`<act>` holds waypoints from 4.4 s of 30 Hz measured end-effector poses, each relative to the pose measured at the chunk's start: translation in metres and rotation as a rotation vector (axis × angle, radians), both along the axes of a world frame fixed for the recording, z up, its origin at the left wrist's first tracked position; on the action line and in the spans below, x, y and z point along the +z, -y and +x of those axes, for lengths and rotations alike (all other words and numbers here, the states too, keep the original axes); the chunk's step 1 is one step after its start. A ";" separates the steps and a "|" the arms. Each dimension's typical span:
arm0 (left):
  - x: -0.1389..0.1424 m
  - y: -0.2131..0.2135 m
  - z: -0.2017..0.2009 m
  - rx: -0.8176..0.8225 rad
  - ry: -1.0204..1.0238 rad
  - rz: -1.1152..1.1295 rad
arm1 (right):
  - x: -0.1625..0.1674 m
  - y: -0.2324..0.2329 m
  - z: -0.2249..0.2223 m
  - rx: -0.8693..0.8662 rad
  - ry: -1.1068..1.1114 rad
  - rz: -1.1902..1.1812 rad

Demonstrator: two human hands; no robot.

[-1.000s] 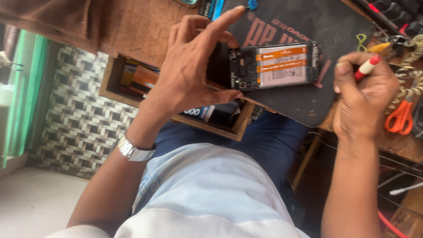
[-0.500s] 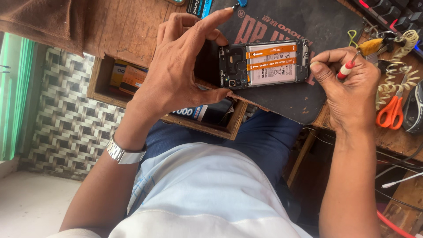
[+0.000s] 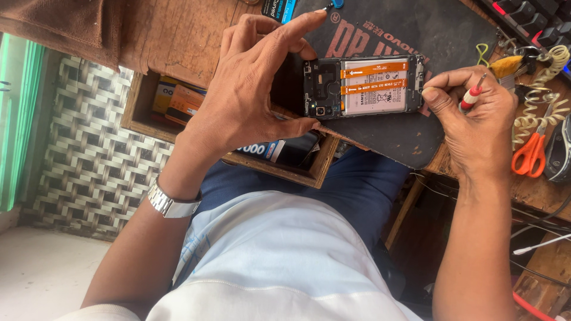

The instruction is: The person uses a red-handled screwdriver to unscrew and remove components from a disassembled mobile phone on a workbench. They then pick up a teal phone case and brush its interior with a small brush.

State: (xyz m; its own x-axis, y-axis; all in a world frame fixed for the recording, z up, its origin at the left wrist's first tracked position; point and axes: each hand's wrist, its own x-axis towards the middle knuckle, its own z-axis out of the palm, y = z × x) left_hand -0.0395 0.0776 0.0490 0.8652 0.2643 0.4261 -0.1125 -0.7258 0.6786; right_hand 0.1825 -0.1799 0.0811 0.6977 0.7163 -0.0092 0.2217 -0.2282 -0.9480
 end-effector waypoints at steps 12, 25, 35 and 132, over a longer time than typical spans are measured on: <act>0.004 -0.001 0.000 -0.006 0.028 0.016 | 0.018 -0.009 -0.024 -0.051 0.174 -0.093; 0.004 -0.002 -0.001 -0.016 0.009 0.013 | 0.003 -0.002 -0.015 -0.011 0.113 -0.004; 0.000 -0.002 -0.001 -0.005 -0.001 0.017 | 0.022 -0.036 -0.013 0.049 0.528 -0.178; 0.022 0.056 0.055 -0.129 -0.082 0.311 | 0.127 -0.042 -0.045 0.400 1.136 -0.843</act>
State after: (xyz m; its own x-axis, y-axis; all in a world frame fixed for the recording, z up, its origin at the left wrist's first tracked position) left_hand 0.0154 0.0214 0.0712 0.9180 0.0190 0.3962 -0.1709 -0.8825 0.4382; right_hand 0.1370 -0.1383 0.2084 0.3760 0.9204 -0.1073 0.9208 -0.3583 0.1538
